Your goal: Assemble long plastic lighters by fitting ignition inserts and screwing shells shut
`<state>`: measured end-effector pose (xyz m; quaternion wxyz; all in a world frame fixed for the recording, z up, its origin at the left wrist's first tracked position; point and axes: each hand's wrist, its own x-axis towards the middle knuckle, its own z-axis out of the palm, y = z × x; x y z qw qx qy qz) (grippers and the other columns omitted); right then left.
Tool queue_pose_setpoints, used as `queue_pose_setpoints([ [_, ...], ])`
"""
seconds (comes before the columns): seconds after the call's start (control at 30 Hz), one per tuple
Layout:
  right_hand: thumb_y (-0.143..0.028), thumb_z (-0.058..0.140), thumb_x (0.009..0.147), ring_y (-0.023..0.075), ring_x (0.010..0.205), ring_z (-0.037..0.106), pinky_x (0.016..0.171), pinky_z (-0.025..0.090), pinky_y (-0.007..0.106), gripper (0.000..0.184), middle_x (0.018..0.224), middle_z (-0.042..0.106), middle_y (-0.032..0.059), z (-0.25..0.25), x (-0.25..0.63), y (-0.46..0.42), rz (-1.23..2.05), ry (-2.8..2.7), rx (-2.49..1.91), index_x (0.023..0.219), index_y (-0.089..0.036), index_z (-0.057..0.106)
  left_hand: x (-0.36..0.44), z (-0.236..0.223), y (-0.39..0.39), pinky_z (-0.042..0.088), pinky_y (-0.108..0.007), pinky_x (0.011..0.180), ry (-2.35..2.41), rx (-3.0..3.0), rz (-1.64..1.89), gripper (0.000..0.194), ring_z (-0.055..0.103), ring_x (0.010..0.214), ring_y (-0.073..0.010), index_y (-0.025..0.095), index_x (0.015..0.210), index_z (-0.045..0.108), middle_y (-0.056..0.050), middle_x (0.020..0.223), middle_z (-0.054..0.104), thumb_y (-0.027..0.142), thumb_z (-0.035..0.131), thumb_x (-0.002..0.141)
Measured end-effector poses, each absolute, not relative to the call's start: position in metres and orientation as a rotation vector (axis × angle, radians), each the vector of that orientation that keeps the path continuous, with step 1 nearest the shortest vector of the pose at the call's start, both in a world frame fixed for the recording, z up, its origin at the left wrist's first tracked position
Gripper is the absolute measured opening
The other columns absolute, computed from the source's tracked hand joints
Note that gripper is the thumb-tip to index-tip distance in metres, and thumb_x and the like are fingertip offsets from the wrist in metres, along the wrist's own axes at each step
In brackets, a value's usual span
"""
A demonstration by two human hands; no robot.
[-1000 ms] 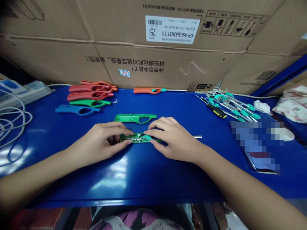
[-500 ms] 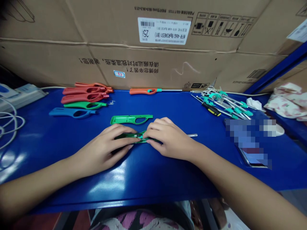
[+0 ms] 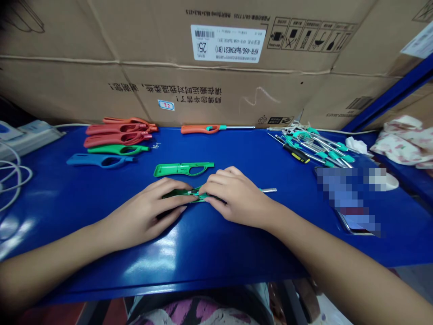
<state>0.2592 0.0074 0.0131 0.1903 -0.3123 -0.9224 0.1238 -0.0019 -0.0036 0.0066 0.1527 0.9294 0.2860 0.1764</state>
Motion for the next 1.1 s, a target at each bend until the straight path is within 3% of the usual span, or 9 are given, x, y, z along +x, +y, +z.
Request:
queue_pose_setpoints([
  [0.2,-0.018,0.066,0.092,0.0143,0.084,0.063,0.082,0.038,0.031,0.004,0.087,0.069,-0.001,0.009,0.255,0.006,0.499,-2.436,-1.031,0.096,-0.02,0.065,-0.002,0.004,-0.002,0.048,-0.044,0.101,0.803,2.698,0.493,0.04,0.055,0.121,-0.0249,0.028,0.136,0.062,-0.011,0.132,0.058,0.016,0.048,0.1],
  [0.43,-0.016,0.065,0.09,0.0132,0.077,0.061,0.077,0.042,0.029,0.008,0.087,0.07,-0.0001,0.012,0.255,0.007,0.638,-2.367,-1.072,0.096,-0.021,0.068,0.0,0.007,-0.003,0.049,-0.046,0.1,0.833,2.701,0.465,0.04,0.054,0.12,-0.0266,0.027,0.137,0.062,-0.012,0.132,0.059,0.017,0.048,0.1],
  [0.63,-0.016,0.062,0.092,0.0151,0.085,0.062,0.085,0.041,0.033,0.011,0.091,0.071,0.0,0.014,0.258,0.008,0.637,-2.44,-1.047,0.099,-0.022,0.067,0.0,0.005,-0.004,0.048,-0.047,0.101,0.838,2.696,0.465,0.041,0.053,0.121,-0.027,0.027,0.138,0.06,-0.012,0.132,0.059,0.017,0.049,0.099],
  [0.83,-0.012,0.057,0.092,0.0175,0.101,0.063,0.094,0.037,0.037,0.023,0.109,0.071,0.0025,0.022,0.265,0.006,0.587,-2.528,-0.972,0.11,-0.023,0.065,0.0,0.005,-0.004,0.047,-0.047,0.103,0.852,2.687,0.457,0.04,0.053,0.122,-0.0274,0.025,0.136,0.06,-0.012,0.132,0.058,0.017,0.05,0.098],
  [1.1,-0.017,0.057,0.096,0.0187,0.093,0.063,0.088,0.04,0.036,0.011,0.097,0.071,0.0038,0.023,0.269,0.013,0.533,-2.593,-1.021,0.099,-0.021,0.066,0.0,0.005,-0.004,0.046,-0.047,0.104,0.859,2.683,0.44,0.039,0.051,0.124,-0.0267,0.024,0.136,0.06,-0.012,0.134,0.058,0.017,0.048,0.1],
])
